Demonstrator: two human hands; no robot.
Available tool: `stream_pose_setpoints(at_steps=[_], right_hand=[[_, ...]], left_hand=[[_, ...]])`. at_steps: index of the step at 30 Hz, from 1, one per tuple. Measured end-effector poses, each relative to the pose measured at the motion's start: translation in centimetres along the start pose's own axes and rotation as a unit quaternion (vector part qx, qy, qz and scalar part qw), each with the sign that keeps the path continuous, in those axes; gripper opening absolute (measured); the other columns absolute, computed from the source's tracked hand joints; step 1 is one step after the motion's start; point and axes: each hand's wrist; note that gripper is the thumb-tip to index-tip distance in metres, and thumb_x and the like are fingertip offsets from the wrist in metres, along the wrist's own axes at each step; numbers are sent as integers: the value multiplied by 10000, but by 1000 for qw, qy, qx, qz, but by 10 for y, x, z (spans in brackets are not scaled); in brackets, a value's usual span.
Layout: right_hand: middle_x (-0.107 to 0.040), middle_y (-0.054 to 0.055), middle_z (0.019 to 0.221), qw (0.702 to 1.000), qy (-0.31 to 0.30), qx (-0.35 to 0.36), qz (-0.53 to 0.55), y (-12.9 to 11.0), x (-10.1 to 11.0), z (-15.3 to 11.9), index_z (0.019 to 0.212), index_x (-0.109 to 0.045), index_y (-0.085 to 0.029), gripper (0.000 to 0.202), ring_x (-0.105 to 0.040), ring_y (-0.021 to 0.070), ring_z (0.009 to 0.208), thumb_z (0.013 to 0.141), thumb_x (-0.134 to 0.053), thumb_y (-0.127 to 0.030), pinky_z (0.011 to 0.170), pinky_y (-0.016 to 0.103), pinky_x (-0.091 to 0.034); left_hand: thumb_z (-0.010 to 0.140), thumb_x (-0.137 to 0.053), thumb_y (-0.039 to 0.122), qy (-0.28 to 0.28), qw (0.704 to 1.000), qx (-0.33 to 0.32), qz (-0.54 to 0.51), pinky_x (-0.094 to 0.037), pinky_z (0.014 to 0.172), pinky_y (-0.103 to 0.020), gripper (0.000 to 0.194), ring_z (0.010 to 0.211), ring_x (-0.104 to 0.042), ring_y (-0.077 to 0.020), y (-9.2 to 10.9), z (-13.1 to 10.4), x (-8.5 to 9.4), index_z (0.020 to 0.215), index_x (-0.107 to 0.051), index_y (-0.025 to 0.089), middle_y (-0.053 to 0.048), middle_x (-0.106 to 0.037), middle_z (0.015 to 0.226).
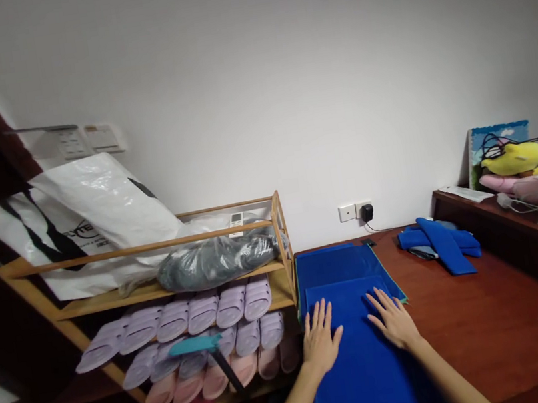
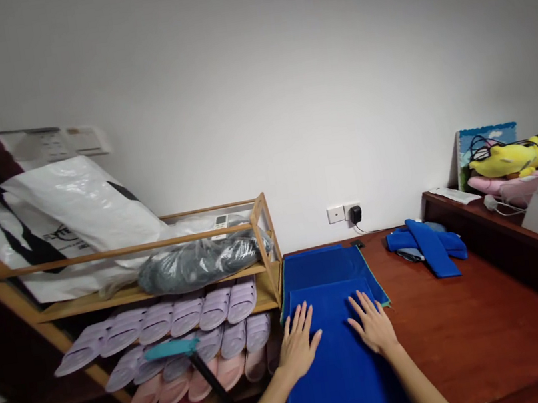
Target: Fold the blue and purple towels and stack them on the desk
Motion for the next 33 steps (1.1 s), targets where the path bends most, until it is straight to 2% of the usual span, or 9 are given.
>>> stream_pose_setpoints(at_steps=[3,6,14,18,27,33], right_hand=[[-239,59,1509,999,-24,-26,-4,9,-16,14,1421,-254,-290,659,-201,227,1383,864,-221,-641,1093,491,-242],[-226,49,1514,999,-26,-33,-11,18,-29,12,1428,-223,-294,661,-181,218,1388,865,-216,-641,1101,481,-224],[-212,41,1520,999,-29,-37,-21,18,-28,-4,1432,-195,-303,654,-169,209,1393,868,-212,-635,1099,481,-218],[-210,35,1521,999,-20,-40,-22,13,-24,-34,1433,-180,-318,632,-163,211,1395,877,-233,-614,1096,487,-224],[-208,26,1521,999,-8,-29,-33,1,-3,-109,1439,-130,-337,627,-184,217,1390,882,-276,-583,1086,486,-261],[-237,3,1513,1000,15,-23,-13,-6,-1,-152,1437,-128,-372,627,-246,249,1370,874,-332,-560,1069,493,-296]], left_hand=[[914,-313,504,-25,1000,3,2,-229,1089,-542,624,1390,-164,-270,-12,18,-14,1455,-159,236,-73,-205,1517],[905,-311,528,-35,999,3,0,-210,1092,-552,639,1393,-147,-274,-17,17,-24,1456,-148,249,-62,-178,1525],[913,-279,542,-36,999,-6,-17,-197,1108,-520,639,1397,-142,-252,-12,2,-19,1461,-131,249,-57,-167,1531],[914,-291,539,-36,999,-8,-21,-196,1109,-513,643,1396,-149,-249,-3,-19,-13,1462,-119,251,-60,-168,1531],[917,-338,503,-34,998,-20,-44,-218,1099,-516,655,1388,-178,-268,27,-85,8,1461,-48,281,-48,-165,1532],[896,-387,506,-35,997,-27,-67,-232,1092,-515,693,1371,-233,-287,39,-124,15,1459,-36,308,-35,-190,1523]])
Point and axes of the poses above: each hand's wrist, its own z-axis towards the middle knuckle, its own x-axis out of the back of the hand, y = z × x
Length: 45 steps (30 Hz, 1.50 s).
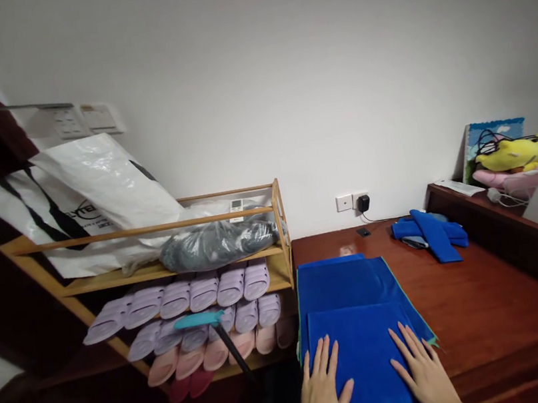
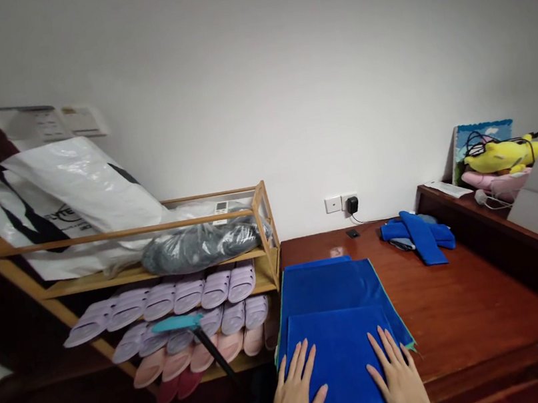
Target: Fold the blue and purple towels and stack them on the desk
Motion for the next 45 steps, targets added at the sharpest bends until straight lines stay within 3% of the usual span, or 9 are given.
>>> stream_pose_setpoints(at_steps=[5,9,13,16,22,27,35,40,45], right_hand=[[-437,7,1414,998,1,-24,57,17,6,4,1358,-369,-394,512,-390,256,1292,871,-344,-551,1021,479,-351],[-573,51,1241,989,26,-86,119,43,14,54,1256,-497,-336,469,-493,261,1166,857,-343,-530,959,476,-379],[-649,68,990,978,4,-129,163,57,14,95,969,-632,-294,356,-566,293,975,738,-468,-509,795,486,-437],[-653,51,847,971,-5,-132,198,60,16,106,734,-610,-260,261,-579,289,885,649,-543,-497,712,441,-451],[-593,0,683,945,-16,-85,314,64,45,99,687,-535,-211,389,-570,166,678,681,-531,-600,646,286,-471],[-619,15,672,915,17,-108,389,55,103,85,837,-649,-183,496,-580,174,656,656,-597,-642,597,269,-473],[-706,65,801,900,119,-127,399,30,201,77,750,-715,-202,402,-617,224,748,588,-710,-569,649,276,-497],[-687,64,754,913,189,-66,357,13,236,92,718,-721,-193,398,-607,226,752,602,-702,-573,671,286,-489],[-633,18,563,901,179,-122,377,-4,251,110,797,-720,-172,441,-550,164,540,604,-703,-568,502,256,-437]], left_hand=[[915,-355,498,6,999,14,-36,-327,1032,-469,501,1274,-406,-257,-10,1,13,1392,-334,347,-27,-428,1424],[939,-342,352,52,995,58,-68,-319,1004,-443,361,1184,-461,-235,-33,42,33,1251,-508,276,-62,-549,1259],[876,-485,320,21,991,74,-107,-333,953,-419,262,1107,-486,-235,-56,78,35,1115,-573,260,-48,-587,1124],[786,-609,372,-3,985,85,-147,-379,868,-373,177,955,-535,-213,-71,89,31,914,-620,251,0,-609,920],[711,-643,489,-3,952,91,-292,-399,709,-265,294,739,-504,-146,-91,83,50,746,-610,198,34,-519,747],[686,-640,563,29,913,82,-399,-354,618,-235,383,668,-446,-125,-79,66,95,743,-591,188,41,-478,705],[598,-760,474,93,821,126,-548,-258,505,-210,357,526,-367,-79,-34,57,178,689,-617,159,73,-427,546],[604,-767,455,125,782,142,-594,-131,400,-195,365,381,-257,-25,-18,66,208,716,-606,147,101,-407,480],[647,-734,468,152,768,149,-604,-171,356,-184,372,321,-403,-50,-14,76,225,768,-590,147,42,-570,488]])
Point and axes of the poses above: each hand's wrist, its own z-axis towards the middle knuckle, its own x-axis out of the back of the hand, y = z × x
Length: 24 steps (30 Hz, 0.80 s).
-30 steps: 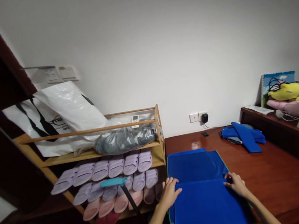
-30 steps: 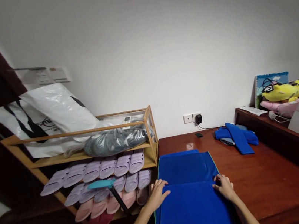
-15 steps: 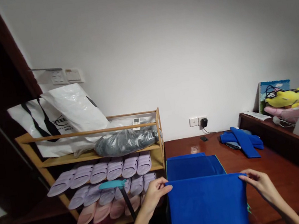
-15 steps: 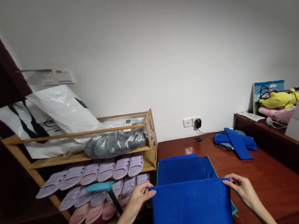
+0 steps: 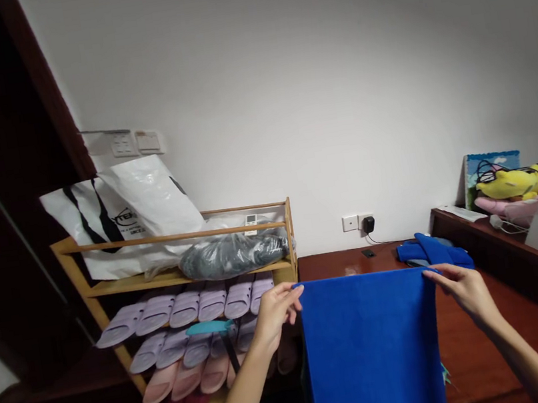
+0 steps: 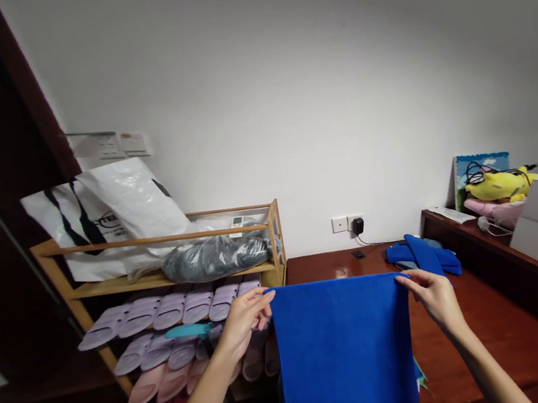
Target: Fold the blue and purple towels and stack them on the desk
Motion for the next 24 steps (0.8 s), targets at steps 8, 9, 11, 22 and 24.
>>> stream_pose_setpoints(at_steps=[8,9,11,22,24], right_hand=[[-677,45,601,993,19,-37,114,4,-24,14,881,-670,-135,482,-571,151,500,628,-696,-544,537,274,-468],[-695,60,647,992,23,-41,120,8,-27,17,887,-669,-135,490,-590,161,525,619,-702,-545,559,283,-479],[-711,80,694,991,22,-49,122,16,-36,24,887,-671,-133,509,-618,181,562,609,-698,-559,569,294,-485],[-730,122,836,992,-27,-60,112,81,-90,63,957,-656,-132,553,-681,266,774,620,-648,-569,646,331,-515],[-725,119,911,992,-43,-55,102,95,-100,70,996,-645,-146,551,-674,265,840,654,-610,-576,723,350,-518]], left_hand=[[659,-738,430,16,999,-5,-34,-201,359,-165,378,373,-554,-89,3,17,-5,835,-572,139,-111,-730,748],[657,-741,423,17,999,-4,-43,-215,365,-164,378,392,-571,-96,-1,21,-6,839,-571,138,-118,-731,765],[662,-741,412,20,999,2,-51,-234,373,-166,375,425,-599,-111,-11,31,-8,849,-572,134,-130,-731,798],[678,-737,298,29,994,61,-80,-366,500,-185,293,692,-690,-174,-83,106,-9,868,-572,147,-157,-718,945],[653,-754,270,27,994,70,-80,-377,526,-188,321,723,-688,-174,-96,118,-7,893,-579,148,-152,-717,959]])
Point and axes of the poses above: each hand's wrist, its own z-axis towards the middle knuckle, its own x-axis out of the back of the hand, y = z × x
